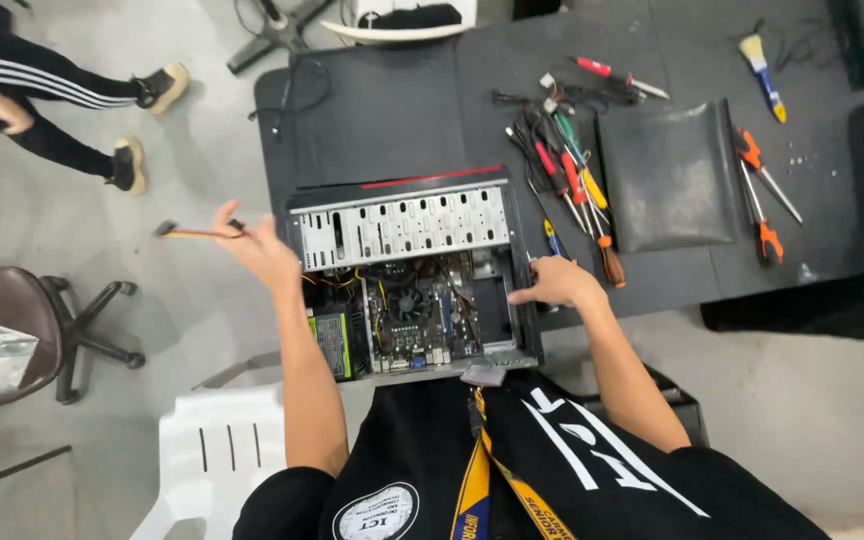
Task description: Cleaning the interior of a computer case and managing internal cables using a brush and hands.
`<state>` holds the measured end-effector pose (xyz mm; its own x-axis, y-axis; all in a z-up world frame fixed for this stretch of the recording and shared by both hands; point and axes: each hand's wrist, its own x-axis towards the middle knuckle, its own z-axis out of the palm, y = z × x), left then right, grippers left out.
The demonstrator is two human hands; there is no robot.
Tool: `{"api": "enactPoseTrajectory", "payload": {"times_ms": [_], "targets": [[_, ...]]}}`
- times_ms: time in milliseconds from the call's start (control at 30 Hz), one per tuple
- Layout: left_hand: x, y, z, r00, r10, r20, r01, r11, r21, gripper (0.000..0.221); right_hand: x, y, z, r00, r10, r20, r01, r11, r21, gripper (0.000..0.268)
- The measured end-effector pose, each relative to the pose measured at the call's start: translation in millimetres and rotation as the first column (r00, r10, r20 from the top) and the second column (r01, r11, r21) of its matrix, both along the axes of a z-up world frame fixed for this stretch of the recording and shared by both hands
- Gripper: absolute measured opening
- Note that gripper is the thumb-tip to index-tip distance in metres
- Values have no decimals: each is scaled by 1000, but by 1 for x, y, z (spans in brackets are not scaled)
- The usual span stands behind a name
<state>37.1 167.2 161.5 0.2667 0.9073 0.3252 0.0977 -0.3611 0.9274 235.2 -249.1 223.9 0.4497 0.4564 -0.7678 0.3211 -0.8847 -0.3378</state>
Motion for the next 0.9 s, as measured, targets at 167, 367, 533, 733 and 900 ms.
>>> {"api": "enactPoseTrajectory", "payload": {"times_ms": [167, 367, 533, 733, 900], "targets": [[31, -94, 75, 935, 43, 351, 152, 847, -509, 12, 9, 26, -2, 987, 20, 157, -27, 999, 40, 73], [8, -118, 7, 724, -507, -468, 660, 707, 255, 42, -46, 70, 51, 966, -38, 255, -56, 935, 350, 93], [-8, -140, -12, 386, -518, -763, 881, 453, 139, 53, -140, 110, 18, 941, -317, 121, 129, 664, 736, 73], [-9, -130, -50, 226, -598, -769, 957, 282, 62, 57, -201, 114, 33, 802, -575, -159, 420, 355, 835, 41], [-20, -128, -41, 238, -557, -795, 939, 342, 42, 44, -223, 104, 25, 715, -443, -540, 621, 48, 783, 40]]}}
